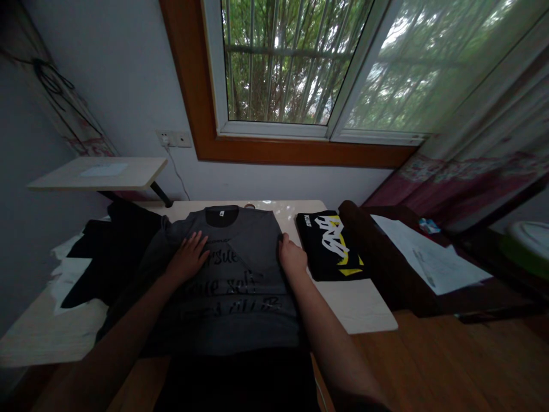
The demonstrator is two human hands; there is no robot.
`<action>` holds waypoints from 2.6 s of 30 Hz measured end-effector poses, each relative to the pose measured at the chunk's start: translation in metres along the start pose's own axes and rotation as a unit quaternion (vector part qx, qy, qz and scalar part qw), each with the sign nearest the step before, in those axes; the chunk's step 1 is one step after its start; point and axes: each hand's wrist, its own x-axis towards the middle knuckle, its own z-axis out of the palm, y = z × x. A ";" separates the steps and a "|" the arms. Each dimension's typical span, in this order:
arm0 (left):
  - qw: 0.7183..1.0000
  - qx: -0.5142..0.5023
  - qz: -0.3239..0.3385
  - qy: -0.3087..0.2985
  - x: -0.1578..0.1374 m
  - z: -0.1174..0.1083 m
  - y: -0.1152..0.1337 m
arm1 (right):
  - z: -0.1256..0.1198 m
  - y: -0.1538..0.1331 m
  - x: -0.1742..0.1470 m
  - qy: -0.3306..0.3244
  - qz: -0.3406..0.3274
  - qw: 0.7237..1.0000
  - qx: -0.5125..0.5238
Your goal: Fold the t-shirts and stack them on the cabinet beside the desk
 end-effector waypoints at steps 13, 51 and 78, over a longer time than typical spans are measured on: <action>0.992 -0.049 0.104 -0.050 -0.029 -0.012 0.078 | -0.010 0.033 0.002 0.004 -0.009 0.998 -0.055; 0.927 -0.234 0.103 -0.273 -0.068 -0.073 0.030 | -0.020 0.048 -0.032 -0.010 -0.019 0.993 -0.112; 0.988 -0.065 -0.121 -0.065 0.049 -0.056 -0.094 | 0.006 -0.028 0.006 0.086 -0.253 0.957 0.115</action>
